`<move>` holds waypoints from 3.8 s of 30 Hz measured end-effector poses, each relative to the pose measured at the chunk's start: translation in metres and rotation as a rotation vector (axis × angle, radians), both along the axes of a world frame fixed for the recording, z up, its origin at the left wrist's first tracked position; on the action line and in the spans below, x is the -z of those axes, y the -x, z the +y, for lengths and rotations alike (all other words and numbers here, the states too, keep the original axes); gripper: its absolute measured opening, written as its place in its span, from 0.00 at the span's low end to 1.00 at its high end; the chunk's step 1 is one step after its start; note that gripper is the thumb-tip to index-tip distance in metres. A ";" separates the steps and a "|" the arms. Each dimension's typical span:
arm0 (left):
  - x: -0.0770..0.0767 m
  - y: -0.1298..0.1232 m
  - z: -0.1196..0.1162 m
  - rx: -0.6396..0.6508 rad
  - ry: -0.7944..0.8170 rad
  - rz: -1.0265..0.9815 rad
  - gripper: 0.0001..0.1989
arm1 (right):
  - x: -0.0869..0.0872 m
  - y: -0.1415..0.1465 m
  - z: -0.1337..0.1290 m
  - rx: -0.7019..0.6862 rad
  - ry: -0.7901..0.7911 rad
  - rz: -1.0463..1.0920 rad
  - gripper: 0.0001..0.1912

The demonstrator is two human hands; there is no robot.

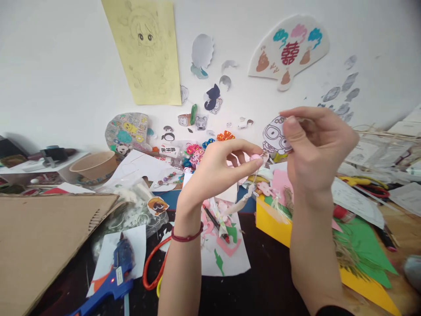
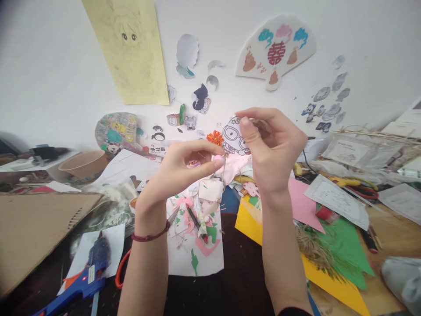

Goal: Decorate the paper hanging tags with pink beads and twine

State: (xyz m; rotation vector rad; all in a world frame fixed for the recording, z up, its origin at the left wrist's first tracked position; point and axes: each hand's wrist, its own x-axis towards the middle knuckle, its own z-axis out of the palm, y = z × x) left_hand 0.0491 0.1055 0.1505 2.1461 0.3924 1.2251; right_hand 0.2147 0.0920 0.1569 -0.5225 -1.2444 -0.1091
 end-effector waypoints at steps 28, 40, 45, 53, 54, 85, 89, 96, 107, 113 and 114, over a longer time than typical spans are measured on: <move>0.009 -0.010 0.009 -0.154 -0.030 0.158 0.20 | 0.003 -0.004 0.003 0.116 0.033 -0.120 0.05; 0.010 -0.016 0.009 -0.227 -0.022 0.070 0.21 | 0.005 -0.006 0.007 0.154 -0.005 -0.161 0.08; 0.012 -0.018 0.009 -0.244 -0.022 0.063 0.20 | 0.005 -0.003 0.006 0.166 0.001 -0.110 0.06; 0.014 -0.025 0.007 -0.232 -0.006 0.047 0.17 | 0.004 -0.003 0.004 0.183 0.011 -0.101 0.06; 0.014 -0.026 0.007 -0.231 -0.005 0.047 0.17 | 0.004 -0.003 0.004 0.182 0.011 -0.102 0.06; 0.022 -0.047 0.009 -0.535 -0.567 0.054 0.03 | 0.002 -0.018 0.010 0.248 -0.064 -0.084 0.06; 0.023 -0.048 0.010 -0.522 -0.602 0.071 0.02 | 0.003 -0.018 0.009 0.250 -0.041 -0.092 0.07; 0.026 -0.048 0.013 -0.537 -0.618 0.050 0.08 | 0.001 -0.015 0.006 0.213 -0.046 -0.063 0.07; 0.028 -0.050 0.016 -0.458 -0.565 -0.047 0.05 | 0.000 -0.016 0.006 0.221 -0.041 -0.041 0.06; 0.028 -0.049 0.016 -0.465 -0.568 -0.082 0.08 | -0.001 -0.016 0.004 0.179 -0.052 -0.037 0.07; 0.028 -0.049 0.016 -0.464 -0.574 -0.090 0.07 | -0.001 -0.016 0.004 0.174 -0.056 -0.038 0.07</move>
